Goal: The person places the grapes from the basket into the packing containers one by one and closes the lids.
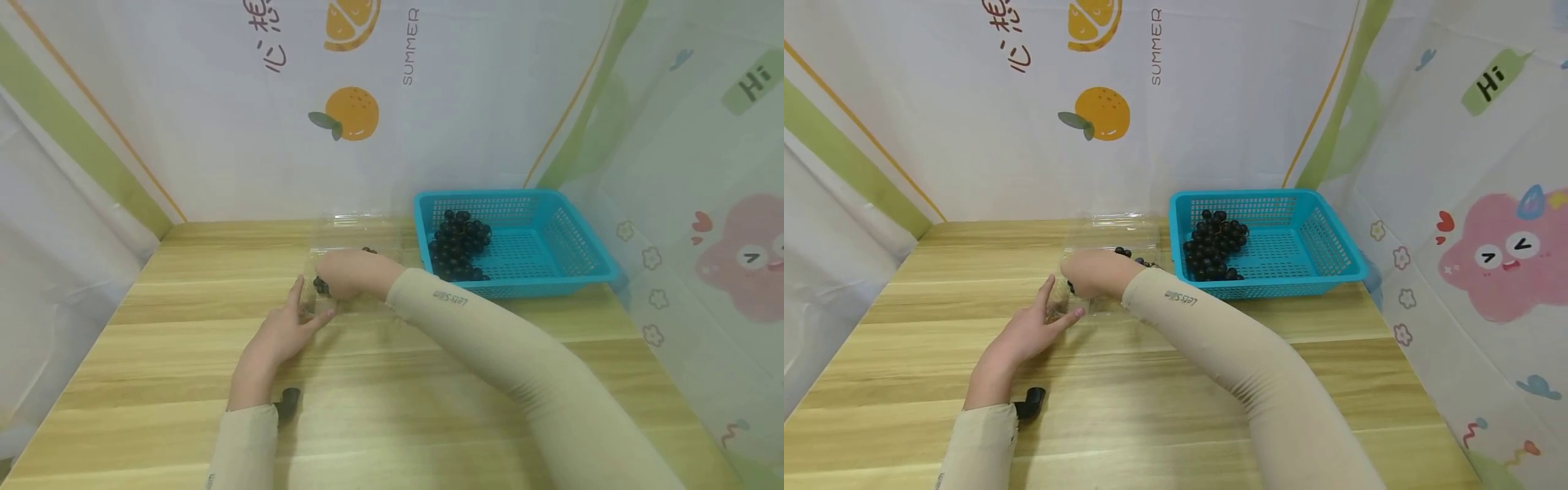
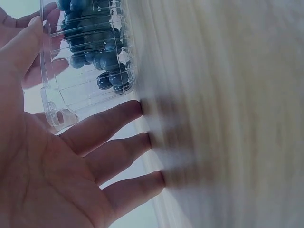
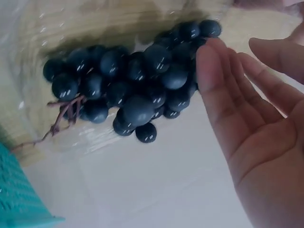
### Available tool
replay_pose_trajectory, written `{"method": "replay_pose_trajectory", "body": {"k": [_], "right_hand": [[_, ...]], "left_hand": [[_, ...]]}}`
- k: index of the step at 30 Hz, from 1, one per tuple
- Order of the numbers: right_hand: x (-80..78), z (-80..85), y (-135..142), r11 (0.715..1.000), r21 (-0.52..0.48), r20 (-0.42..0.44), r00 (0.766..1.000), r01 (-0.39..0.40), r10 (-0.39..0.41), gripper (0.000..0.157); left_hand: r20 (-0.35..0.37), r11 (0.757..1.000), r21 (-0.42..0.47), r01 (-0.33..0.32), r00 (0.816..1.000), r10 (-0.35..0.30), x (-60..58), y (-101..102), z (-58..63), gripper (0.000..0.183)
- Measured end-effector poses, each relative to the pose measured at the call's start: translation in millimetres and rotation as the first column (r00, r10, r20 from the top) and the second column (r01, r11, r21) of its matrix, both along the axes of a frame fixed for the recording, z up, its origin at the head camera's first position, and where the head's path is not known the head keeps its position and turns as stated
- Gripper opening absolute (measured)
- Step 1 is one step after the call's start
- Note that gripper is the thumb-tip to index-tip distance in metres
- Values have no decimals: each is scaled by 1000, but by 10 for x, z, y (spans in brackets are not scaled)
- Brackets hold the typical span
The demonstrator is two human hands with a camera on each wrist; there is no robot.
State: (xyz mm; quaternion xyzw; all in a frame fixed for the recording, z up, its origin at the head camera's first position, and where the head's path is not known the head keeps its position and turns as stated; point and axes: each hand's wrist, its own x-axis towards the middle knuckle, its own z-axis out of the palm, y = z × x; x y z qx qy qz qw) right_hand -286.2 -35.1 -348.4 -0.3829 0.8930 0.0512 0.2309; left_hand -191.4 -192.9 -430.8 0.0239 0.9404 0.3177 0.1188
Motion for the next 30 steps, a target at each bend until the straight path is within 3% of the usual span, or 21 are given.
{"method": "replay_pose_trajectory", "body": {"k": [3,6,14,19,27,30], "right_hand": [[23,-27,-41,1000,-12,29,999,-20,20,26],[50,-68,-62,1000,-4,61,998,-31,31,40],[89,-81,-98,985,171,145,989,-34,9,45],[59,-121,-83,978,208,169,984,24,-60,53],[-34,-201,-34,958,236,185,961,160,-206,77],[-55,-215,-25,966,244,198,970,90,-140,69]], "left_hand": [[-1,1000,-10,4,1000,-4,5,-4,5,109],[4,1000,-17,1,1000,-1,8,-5,8,109],[10,1000,-30,7,1000,-7,1,-12,13,112],[6,1000,-28,5,1000,-5,-8,-7,-19,113],[-13,999,-41,-10,1000,9,-28,10,-21,112],[-13,999,-45,-10,1000,10,-44,18,-21,114]]}}
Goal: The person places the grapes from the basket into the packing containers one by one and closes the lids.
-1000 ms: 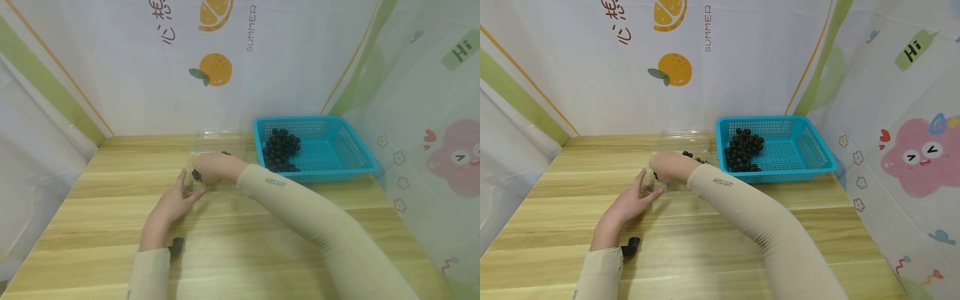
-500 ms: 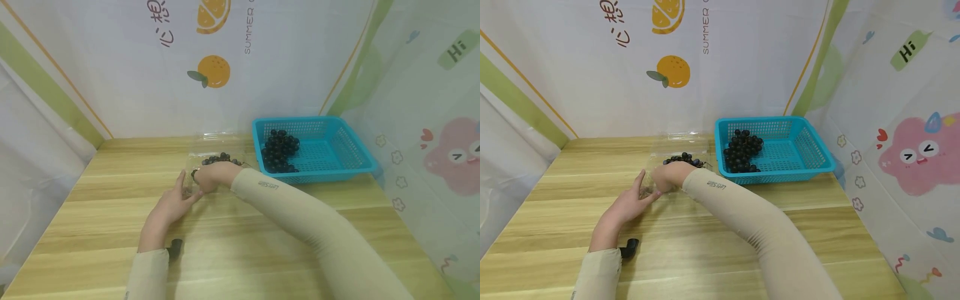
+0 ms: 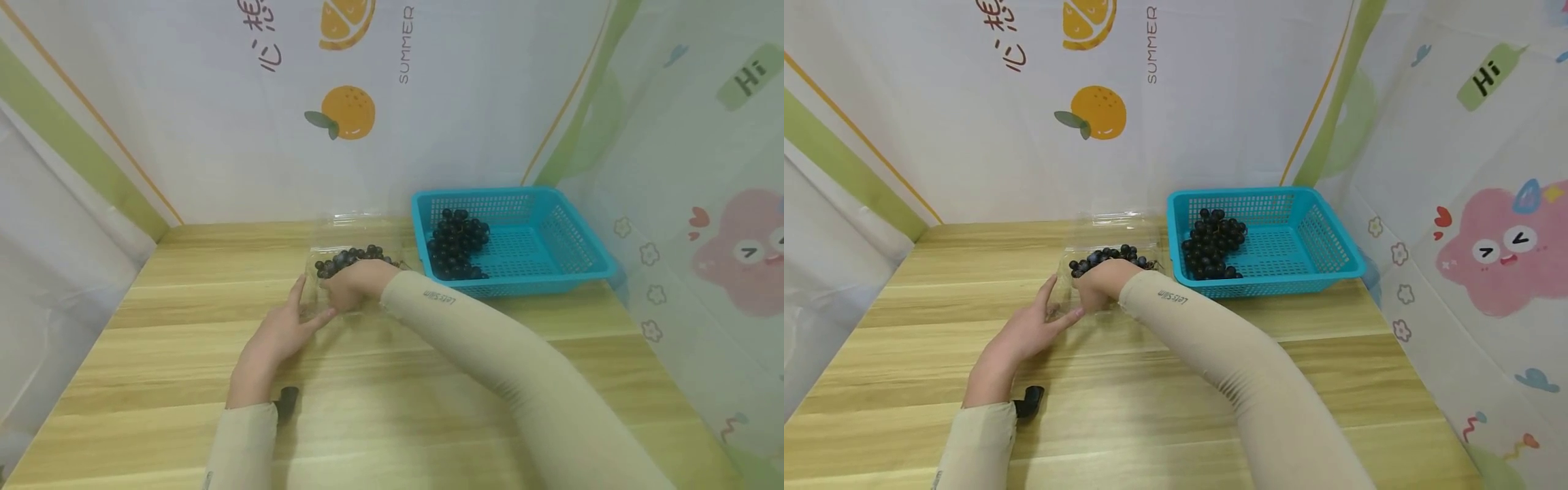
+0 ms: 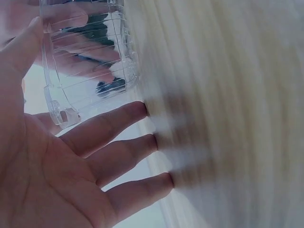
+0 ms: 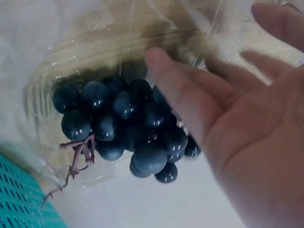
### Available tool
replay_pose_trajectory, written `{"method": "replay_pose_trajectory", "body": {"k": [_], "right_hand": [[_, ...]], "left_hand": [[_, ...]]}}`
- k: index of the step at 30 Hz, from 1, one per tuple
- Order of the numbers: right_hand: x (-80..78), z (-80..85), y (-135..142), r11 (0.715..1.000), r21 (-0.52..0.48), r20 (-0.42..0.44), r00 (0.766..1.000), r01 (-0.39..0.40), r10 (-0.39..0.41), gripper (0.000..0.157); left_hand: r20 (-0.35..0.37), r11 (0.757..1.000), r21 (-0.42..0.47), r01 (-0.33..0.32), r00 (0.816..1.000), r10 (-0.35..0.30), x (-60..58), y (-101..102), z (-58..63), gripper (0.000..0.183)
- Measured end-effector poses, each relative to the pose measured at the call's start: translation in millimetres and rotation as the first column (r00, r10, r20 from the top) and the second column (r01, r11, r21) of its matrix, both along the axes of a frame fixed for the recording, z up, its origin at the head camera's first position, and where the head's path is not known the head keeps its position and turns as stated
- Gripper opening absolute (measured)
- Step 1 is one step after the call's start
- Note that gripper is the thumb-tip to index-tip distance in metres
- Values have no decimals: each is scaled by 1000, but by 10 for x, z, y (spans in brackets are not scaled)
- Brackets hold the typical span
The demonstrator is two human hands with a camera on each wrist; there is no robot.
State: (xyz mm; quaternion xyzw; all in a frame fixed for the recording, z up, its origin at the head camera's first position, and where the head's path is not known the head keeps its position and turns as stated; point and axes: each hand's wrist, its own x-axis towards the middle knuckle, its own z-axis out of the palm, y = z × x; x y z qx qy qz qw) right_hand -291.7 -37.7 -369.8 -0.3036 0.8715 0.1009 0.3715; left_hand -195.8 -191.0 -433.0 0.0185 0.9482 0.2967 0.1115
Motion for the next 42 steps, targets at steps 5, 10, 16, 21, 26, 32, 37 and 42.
{"method": "replay_pose_trajectory", "body": {"k": [5,10,16,21,26,32,37,42], "right_hand": [[-9,68,81,992,-36,25,992,-122,123,58],[-58,189,221,985,-144,67,992,-97,107,59],[-126,425,351,970,-207,75,987,-126,144,56],[-175,735,496,976,-191,60,991,-106,120,56],[-218,1036,711,988,-147,33,998,-47,52,57],[-283,1346,984,990,-141,-34,999,-13,8,58],[-369,1481,1208,992,-122,-92,996,6,-18,59],[-468,1500,1422,994,-77,-156,984,72,-84,61]], "left_hand": [[8,1000,4,-2,1000,2,2,-7,1,116],[9,1000,13,-12,1000,12,16,-11,10,111],[12,1000,14,-6,1000,6,27,-13,-3,110],[9,1000,12,-8,1000,8,25,-16,-4,109],[6,1000,15,-8,1000,8,13,-14,9,109],[19,1000,8,-9,1000,9,-8,-3,46,110],[19,1000,11,-9,1000,9,-5,2,54,110],[20,1000,16,-9,1000,9,19,4,43,109]]}}
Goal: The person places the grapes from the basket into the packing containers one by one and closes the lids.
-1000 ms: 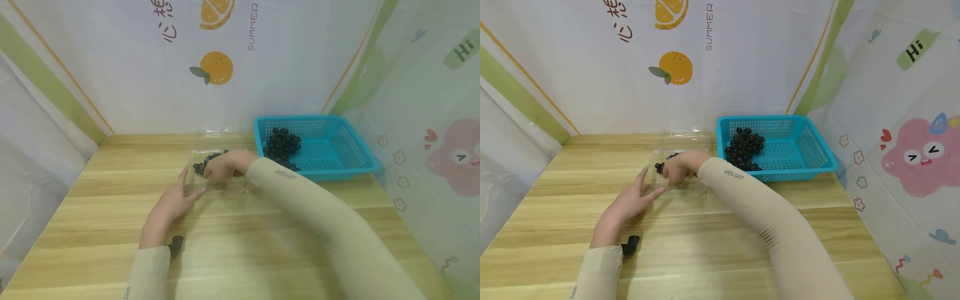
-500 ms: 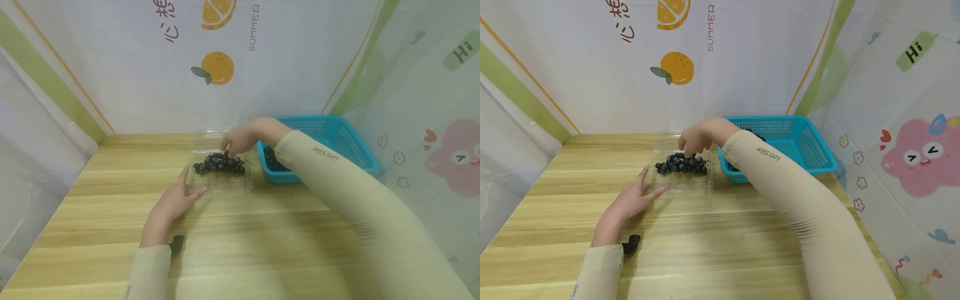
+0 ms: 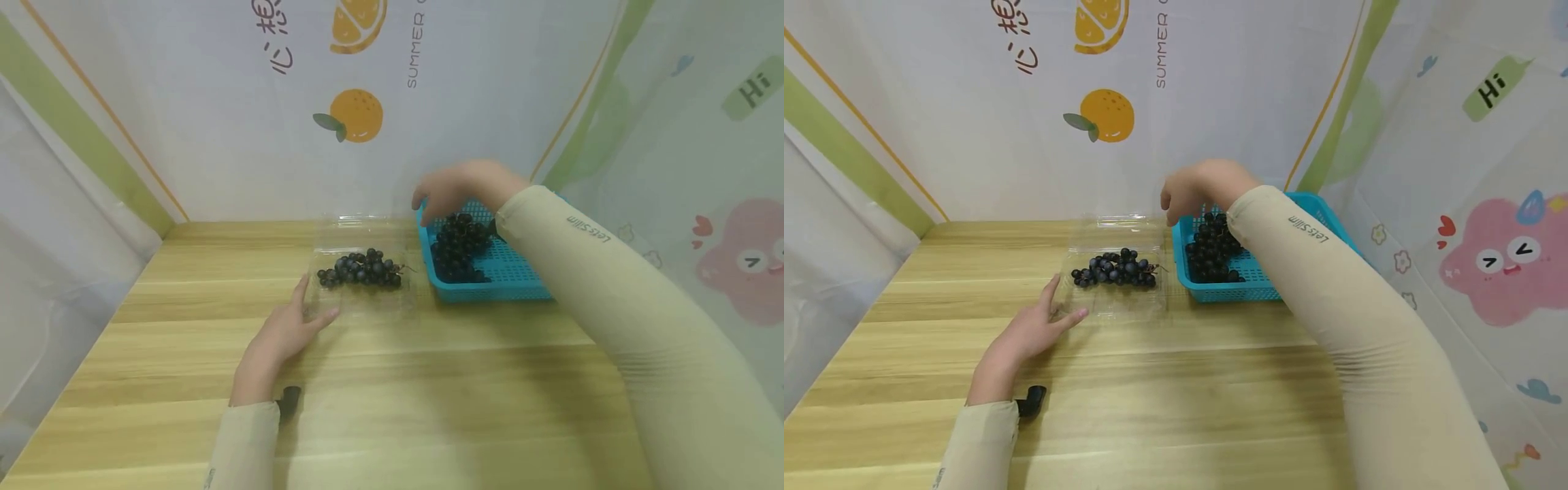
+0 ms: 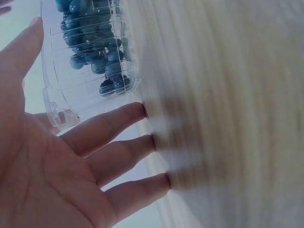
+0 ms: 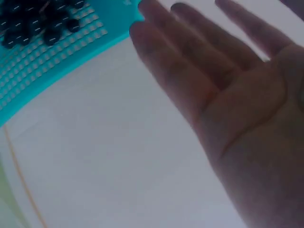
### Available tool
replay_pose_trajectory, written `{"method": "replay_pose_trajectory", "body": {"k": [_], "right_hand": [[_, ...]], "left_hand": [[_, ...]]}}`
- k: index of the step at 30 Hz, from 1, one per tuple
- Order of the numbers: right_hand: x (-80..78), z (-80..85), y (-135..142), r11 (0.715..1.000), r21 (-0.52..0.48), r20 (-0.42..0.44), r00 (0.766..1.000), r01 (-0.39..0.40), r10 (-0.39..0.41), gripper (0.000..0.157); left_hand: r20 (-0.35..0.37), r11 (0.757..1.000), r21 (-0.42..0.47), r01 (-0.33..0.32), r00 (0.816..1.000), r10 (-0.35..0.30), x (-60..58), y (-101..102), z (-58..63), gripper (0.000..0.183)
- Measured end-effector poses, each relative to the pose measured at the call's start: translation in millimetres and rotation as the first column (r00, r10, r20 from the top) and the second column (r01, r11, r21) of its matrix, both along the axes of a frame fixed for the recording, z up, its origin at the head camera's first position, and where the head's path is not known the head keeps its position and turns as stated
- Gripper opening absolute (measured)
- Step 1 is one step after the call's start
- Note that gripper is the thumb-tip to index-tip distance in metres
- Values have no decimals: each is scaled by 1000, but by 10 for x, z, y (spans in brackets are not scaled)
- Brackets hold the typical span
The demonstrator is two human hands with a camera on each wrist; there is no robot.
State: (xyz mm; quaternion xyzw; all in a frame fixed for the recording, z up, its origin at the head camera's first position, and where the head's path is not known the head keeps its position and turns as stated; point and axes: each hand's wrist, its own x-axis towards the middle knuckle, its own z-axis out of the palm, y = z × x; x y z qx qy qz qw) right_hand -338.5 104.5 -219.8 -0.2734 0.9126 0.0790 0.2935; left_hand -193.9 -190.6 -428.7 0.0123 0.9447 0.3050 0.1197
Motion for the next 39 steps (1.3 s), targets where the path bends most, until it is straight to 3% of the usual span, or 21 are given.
{"method": "replay_pose_trajectory", "body": {"k": [4,8,12,20,28,33,39], "right_hand": [[-58,-91,186,992,-2,-12,992,124,-124,62],[-125,-269,337,958,-24,-4,958,287,-288,59],[-181,-450,438,945,-2,-32,945,326,-326,57],[-271,-683,553,962,-16,-92,958,271,-271,57],[-370,-918,586,990,-66,-140,981,128,-136,62],[-431,-1051,577,999,20,-188,982,25,-21,63],[-496,-1224,553,995,99,-212,977,-13,33,66]], "left_hand": [[-4,1000,3,2,1000,-2,16,3,-9,110],[3,1000,7,1,1000,-1,39,5,-14,110],[10,1000,8,-5,1000,5,62,5,-20,109],[3,1000,2,-5,1000,5,67,23,-35,107],[-3,1000,-7,-2,1000,2,46,34,-30,108],[3,1000,-13,1,1000,-1,25,25,-21,109],[-4,1000,-2,3,1000,-3,6,13,-14,109]]}}
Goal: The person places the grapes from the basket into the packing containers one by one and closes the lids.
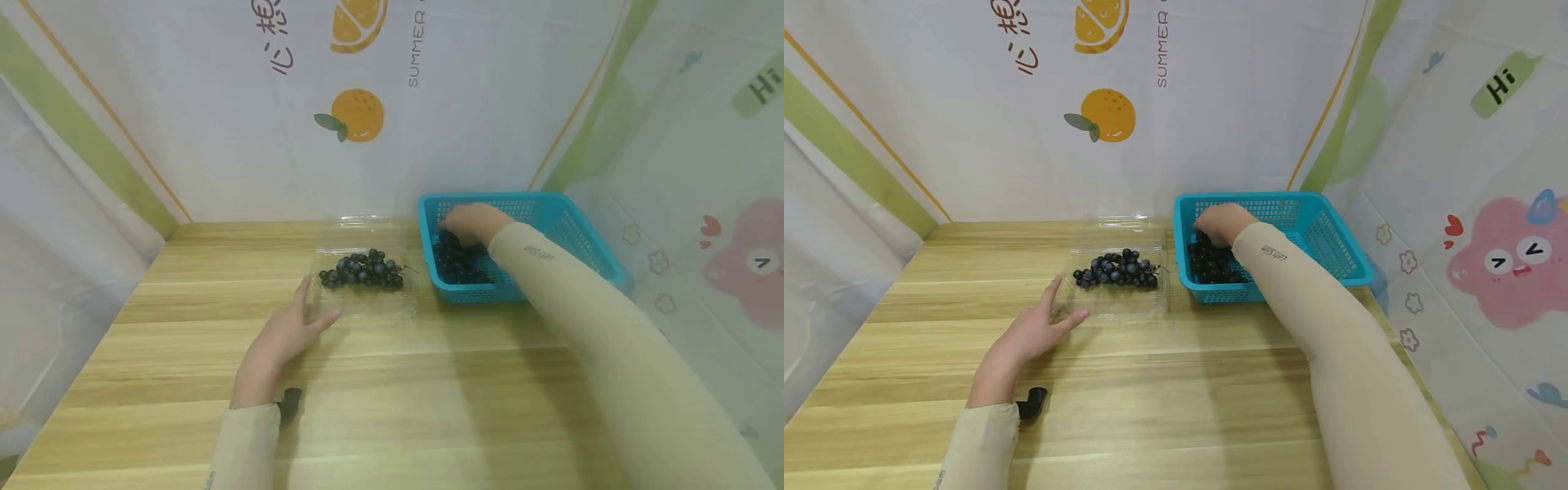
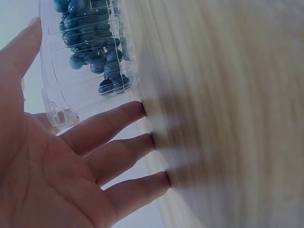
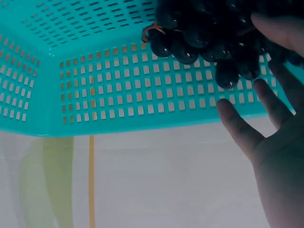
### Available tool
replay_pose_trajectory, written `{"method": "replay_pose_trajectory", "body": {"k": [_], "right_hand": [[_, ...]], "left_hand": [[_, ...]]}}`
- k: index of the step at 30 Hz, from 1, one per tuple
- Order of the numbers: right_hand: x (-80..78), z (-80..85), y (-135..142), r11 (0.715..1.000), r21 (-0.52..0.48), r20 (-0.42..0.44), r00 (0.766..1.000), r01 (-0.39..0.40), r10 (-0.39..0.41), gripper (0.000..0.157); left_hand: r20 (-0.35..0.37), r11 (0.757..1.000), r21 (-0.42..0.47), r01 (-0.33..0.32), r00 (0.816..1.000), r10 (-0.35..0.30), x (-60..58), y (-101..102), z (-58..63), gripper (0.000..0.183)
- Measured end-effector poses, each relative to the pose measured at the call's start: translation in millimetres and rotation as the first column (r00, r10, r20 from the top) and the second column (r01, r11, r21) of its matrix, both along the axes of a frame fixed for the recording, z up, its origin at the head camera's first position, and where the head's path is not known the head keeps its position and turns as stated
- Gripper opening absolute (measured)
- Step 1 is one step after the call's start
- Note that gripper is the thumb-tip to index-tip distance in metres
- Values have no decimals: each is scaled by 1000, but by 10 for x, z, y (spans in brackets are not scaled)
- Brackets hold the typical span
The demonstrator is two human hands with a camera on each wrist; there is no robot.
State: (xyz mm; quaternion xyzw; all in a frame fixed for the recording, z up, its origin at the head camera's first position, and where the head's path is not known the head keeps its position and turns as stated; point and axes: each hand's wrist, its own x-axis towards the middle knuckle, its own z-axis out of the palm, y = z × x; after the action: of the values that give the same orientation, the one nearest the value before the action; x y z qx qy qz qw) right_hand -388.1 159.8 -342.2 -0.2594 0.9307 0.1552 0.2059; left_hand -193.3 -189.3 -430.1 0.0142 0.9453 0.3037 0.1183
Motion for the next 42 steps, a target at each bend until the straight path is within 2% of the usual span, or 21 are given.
{"method": "replay_pose_trajectory", "body": {"k": [4,11,16,22,25,28,33,36,42], "right_hand": [[-23,-94,-12,999,43,-28,999,-18,19,70],[-6,-129,37,988,122,-142,984,-92,110,74],[-7,-146,79,976,191,-138,982,-104,132,86],[-72,-168,165,993,114,-42,999,-20,25,76],[-67,-139,187,997,69,20,999,40,-42,80],[-67,-124,221,994,19,69,991,111,-112,87],[-70,-124,291,971,-35,128,964,237,-231,91],[-73,-129,351,961,-64,149,955,268,-257,93],[-77,-131,469,955,-117,168,953,273,-252,90]], "left_hand": [[6,1000,6,1,1000,-1,1,-13,-9,109],[3,1000,11,-7,1000,7,-3,-19,4,108],[4,1000,7,-6,1000,6,0,-6,28,107],[3,1000,4,1,1000,-1,-1,5,35,107],[8,1000,2,-1,1000,1,5,6,44,108],[12,1000,2,-4,1000,4,8,-1,45,108],[8,1000,0,-6,1000,6,4,-17,27,107],[6,1000,0,-7,1000,7,2,-23,18,107],[2,1000,9,-6,1000,6,2,-24,4,108]]}}
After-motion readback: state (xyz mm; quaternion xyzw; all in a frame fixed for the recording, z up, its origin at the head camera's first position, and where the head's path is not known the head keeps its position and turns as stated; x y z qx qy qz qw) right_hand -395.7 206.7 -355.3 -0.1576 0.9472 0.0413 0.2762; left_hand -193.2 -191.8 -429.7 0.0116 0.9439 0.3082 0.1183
